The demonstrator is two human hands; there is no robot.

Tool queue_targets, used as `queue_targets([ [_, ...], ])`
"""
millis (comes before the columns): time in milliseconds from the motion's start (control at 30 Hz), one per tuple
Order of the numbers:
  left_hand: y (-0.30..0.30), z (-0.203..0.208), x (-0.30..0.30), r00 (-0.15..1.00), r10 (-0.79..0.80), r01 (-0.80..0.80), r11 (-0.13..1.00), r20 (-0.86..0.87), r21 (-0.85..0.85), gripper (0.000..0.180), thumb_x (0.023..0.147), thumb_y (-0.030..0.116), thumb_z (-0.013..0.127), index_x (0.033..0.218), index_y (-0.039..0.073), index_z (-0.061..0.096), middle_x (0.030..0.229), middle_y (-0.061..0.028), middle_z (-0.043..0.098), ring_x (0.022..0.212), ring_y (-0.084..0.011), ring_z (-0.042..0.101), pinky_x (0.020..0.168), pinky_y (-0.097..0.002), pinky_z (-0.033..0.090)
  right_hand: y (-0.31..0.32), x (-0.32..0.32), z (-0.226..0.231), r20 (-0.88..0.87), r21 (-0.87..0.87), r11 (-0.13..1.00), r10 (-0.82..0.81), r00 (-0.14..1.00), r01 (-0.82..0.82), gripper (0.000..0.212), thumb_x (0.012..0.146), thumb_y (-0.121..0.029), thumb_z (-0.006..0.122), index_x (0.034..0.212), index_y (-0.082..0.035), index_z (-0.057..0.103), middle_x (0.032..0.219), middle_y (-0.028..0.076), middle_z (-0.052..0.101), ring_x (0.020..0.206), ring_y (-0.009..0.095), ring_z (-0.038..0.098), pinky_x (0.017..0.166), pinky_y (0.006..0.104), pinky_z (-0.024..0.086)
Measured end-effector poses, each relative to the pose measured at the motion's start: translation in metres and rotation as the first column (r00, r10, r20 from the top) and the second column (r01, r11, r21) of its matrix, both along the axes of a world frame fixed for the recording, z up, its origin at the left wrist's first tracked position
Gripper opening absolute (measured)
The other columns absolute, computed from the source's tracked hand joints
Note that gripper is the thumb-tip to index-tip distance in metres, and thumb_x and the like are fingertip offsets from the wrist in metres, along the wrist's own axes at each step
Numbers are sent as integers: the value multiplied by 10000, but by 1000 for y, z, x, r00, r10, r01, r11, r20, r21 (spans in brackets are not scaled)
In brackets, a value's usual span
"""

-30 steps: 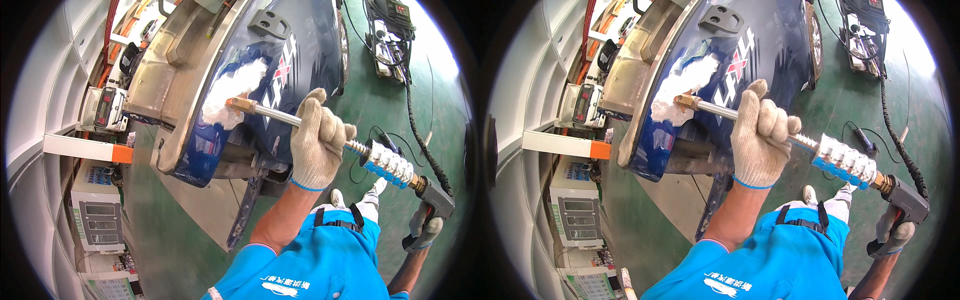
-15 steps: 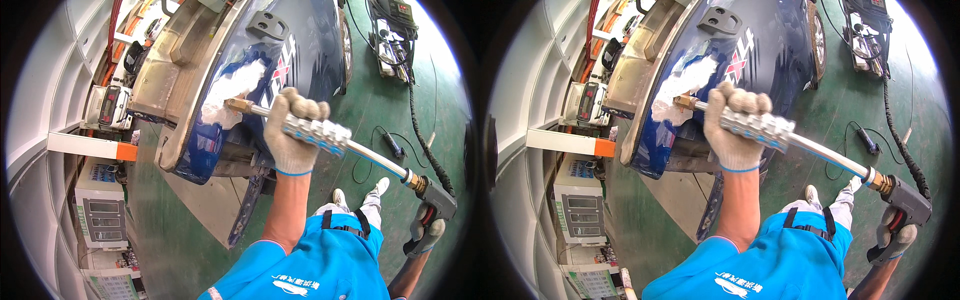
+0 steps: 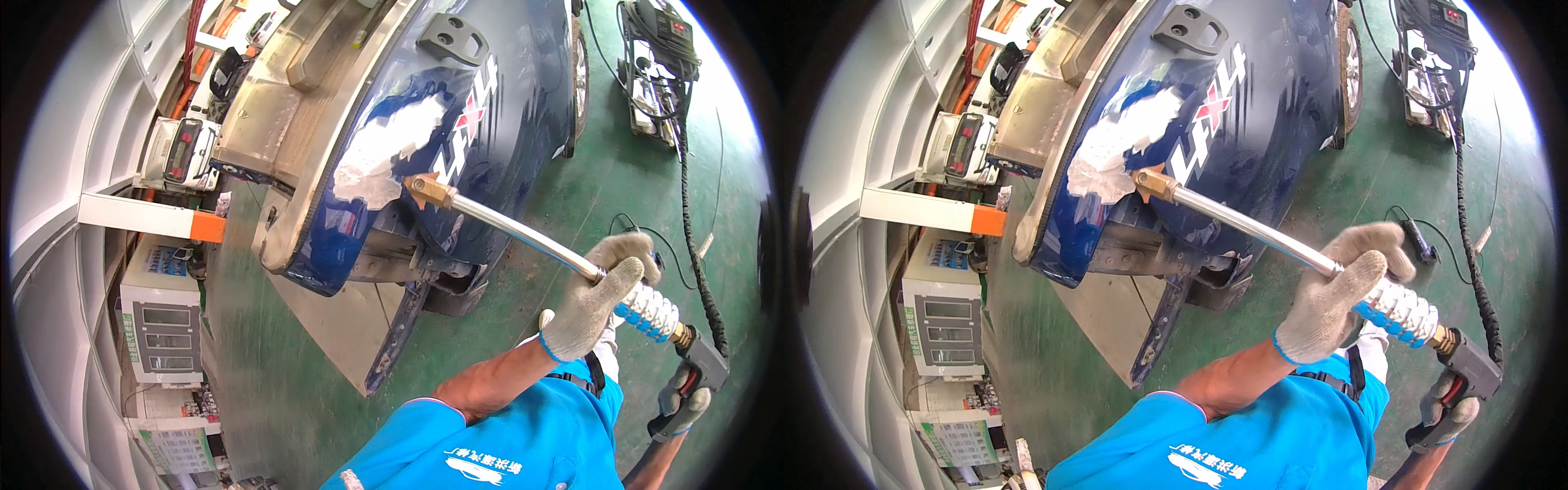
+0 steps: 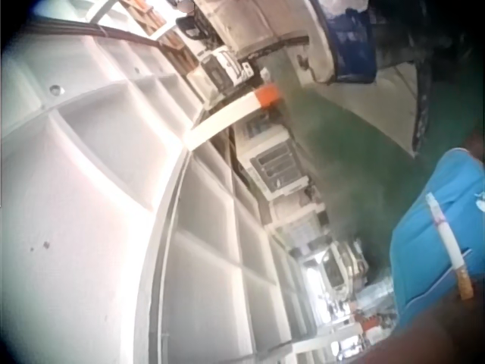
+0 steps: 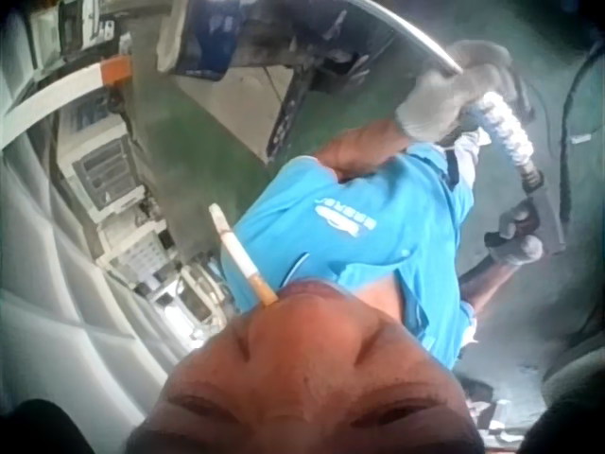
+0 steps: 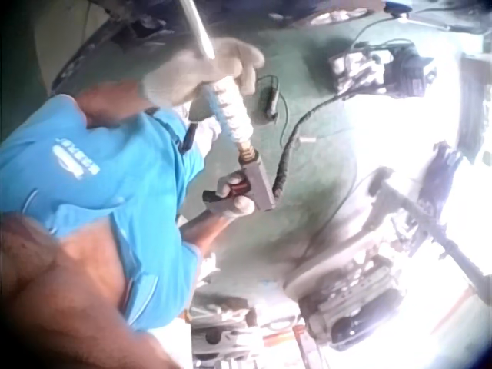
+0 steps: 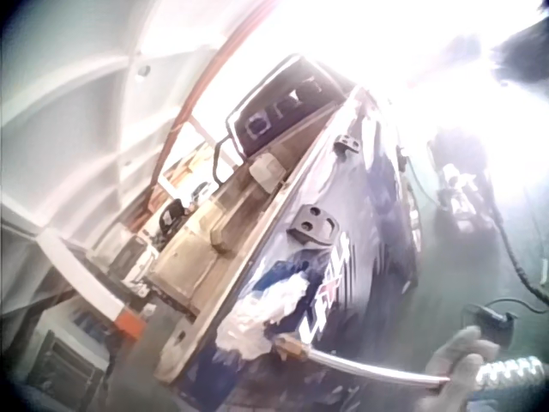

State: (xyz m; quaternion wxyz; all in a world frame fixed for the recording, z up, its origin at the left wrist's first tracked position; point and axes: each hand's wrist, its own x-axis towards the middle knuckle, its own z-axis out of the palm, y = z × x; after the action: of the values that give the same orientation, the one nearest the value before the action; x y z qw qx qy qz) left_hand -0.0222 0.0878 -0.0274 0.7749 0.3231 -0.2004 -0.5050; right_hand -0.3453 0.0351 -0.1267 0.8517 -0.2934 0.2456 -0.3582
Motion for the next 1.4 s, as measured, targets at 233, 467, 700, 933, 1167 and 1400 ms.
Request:
queue_targets([
  [233,6,44,33,923,333,-333,942,-194,36,249,1063,178,531,1274,46,525,786,-27,537,731,-127,578,813,-387,562,-18,19,-2,97,-77,987,148,984,-141,566,793,-372,852,996,71,564,647,115,583,408,178,516,366,299,416],
  [467,-2,66,49,899,347,-349,936,-267,44,145,1059,213,554,1152,106,582,676,10,430,591,-101,457,675,-361,548,-23,54,31,32,-80,992,98,995,-95,567,714,-375,890,955,30,574,605,84,581,409,161,520,372,282,404],
  [700,-1,63,56,906,334,-342,940,-259,14,120,1055,202,559,1125,108,582,669,14,425,580,-106,442,679,-365,545,-26,60,32,57,-84,991,105,993,-100,562,710,-350,893,956,49,583,573,88,576,390,165,509,358,283,411],
  [933,0,60,56,911,317,-330,944,-264,-3,149,1059,198,546,1162,96,579,685,9,428,594,-112,454,703,-379,557,-28,59,33,82,-93,991,108,991,-101,587,734,-327,868,1037,82,577,625,98,593,413,167,527,365,296,430],
  [1167,1,50,60,943,209,-253,956,-258,-149,223,1060,204,541,1247,84,563,723,0,490,661,-122,531,794,-393,574,-27,55,31,73,-126,992,40,996,-31,715,741,-350,870,1138,150,548,565,120,573,363,176,502,329,301,415],
  [1400,-18,33,17,967,147,-194,955,-210,-226,340,1029,259,581,1309,69,546,893,-57,627,901,-234,635,991,-497,490,-30,61,43,26,-189,982,31,999,-25,785,724,-338,885,1232,145,531,860,212,674,386,174,542,326,281,450],
])
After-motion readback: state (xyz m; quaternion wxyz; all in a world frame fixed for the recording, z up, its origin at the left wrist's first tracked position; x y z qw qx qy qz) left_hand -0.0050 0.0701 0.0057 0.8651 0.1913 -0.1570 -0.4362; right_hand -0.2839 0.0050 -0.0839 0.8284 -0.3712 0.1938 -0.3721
